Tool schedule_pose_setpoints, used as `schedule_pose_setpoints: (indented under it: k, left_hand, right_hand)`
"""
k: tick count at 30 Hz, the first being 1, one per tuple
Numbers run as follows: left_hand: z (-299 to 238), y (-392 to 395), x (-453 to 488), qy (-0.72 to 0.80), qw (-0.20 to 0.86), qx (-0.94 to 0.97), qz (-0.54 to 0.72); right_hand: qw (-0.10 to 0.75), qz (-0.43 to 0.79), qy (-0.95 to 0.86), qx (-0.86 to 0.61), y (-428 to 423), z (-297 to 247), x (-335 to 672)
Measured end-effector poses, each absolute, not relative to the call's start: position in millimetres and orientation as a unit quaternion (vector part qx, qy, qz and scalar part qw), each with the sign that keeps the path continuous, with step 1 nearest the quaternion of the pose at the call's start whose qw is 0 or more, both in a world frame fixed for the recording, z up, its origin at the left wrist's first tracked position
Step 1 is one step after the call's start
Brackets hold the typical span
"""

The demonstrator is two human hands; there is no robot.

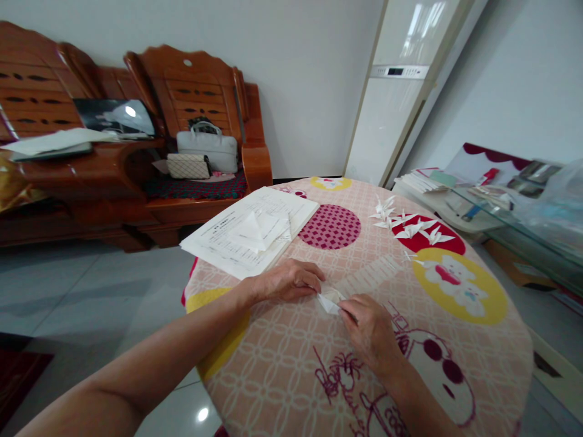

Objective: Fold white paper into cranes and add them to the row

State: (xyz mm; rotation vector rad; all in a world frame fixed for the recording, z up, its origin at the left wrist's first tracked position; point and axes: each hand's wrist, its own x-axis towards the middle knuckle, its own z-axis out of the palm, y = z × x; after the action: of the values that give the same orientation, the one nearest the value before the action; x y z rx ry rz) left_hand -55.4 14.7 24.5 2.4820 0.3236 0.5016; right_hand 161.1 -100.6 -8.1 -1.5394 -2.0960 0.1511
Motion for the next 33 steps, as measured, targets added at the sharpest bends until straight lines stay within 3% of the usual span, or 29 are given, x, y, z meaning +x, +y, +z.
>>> schedule_pose_setpoints:
  k: [9,13,17,33]
  left_hand:
    - [19.7,4.2,-42.2,0.2,0.221,0.934,0.199]
    - [17.1,1.3,-29.1,0.265,0.161,0.932,0.189]
    - [19.4,-0.6,-27.3,0.285,0.178,0.925,0.18]
    - [3.8,5.3,-38.6,0.115,0.076,0.979,0.151]
  right_hand:
    - [0.235,-0.09,-0.814,-0.523,-104.1,-10.4,155.6]
    - [0.244,-0.069,-0.805,-0.536,-104.9,-12.6,157.5]
    - [0.259,-0.036,-0.788,-0.557,-105.2,-14.3,160.7]
    - [0.252,-0.058,-0.762,-0.594,-106.1,-12.4,163.2]
